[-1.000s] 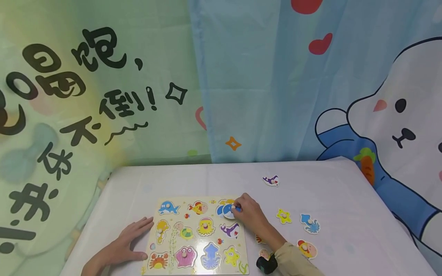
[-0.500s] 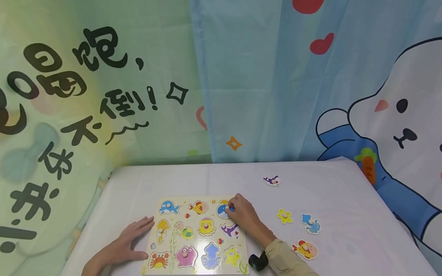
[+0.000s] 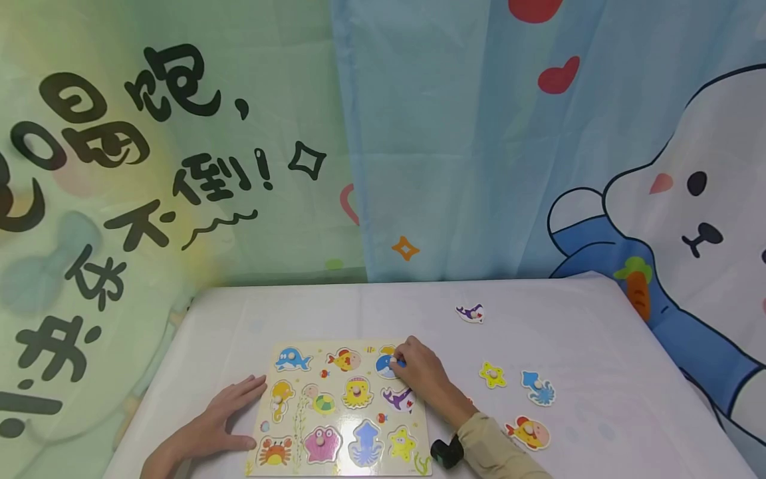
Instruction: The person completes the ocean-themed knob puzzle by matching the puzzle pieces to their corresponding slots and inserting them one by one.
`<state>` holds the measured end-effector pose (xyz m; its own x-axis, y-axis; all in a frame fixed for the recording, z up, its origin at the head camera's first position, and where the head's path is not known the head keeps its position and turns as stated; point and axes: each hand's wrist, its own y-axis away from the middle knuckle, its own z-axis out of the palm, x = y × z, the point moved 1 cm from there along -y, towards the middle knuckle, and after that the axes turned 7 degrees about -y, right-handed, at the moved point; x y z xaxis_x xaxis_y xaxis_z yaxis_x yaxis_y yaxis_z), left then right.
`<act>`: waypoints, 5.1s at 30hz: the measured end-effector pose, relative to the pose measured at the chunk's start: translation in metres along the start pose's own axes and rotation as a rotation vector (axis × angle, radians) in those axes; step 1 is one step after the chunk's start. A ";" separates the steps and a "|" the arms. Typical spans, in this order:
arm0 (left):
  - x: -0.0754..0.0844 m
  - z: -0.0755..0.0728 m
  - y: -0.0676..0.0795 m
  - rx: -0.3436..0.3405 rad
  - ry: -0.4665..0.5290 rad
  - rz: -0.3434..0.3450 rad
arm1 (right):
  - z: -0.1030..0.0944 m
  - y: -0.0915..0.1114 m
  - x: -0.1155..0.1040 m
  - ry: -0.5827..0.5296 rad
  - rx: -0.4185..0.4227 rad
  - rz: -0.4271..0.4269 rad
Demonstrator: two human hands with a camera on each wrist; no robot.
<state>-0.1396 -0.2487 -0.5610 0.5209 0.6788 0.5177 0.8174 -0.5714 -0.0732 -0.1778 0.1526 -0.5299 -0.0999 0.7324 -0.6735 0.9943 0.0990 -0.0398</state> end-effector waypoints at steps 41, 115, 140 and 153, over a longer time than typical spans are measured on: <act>0.001 -0.001 0.001 -0.023 0.002 -0.018 | -0.097 0.051 0.100 0.125 0.026 0.038; 0.002 -0.001 0.001 -0.036 0.004 -0.036 | -0.008 0.110 0.003 -0.203 -0.226 -0.071; 0.003 -0.002 0.000 -0.040 0.017 -0.053 | -0.006 0.110 0.001 -0.170 -0.251 -0.037; 0.003 -0.002 0.000 -0.041 0.031 -0.047 | -0.004 0.113 -0.005 -0.131 -0.218 -0.041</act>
<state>-0.1385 -0.2477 -0.5583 0.4738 0.6910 0.5459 0.8295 -0.5583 -0.0133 -0.0653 0.1632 -0.5281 -0.1201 0.6325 -0.7652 0.9564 0.2804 0.0816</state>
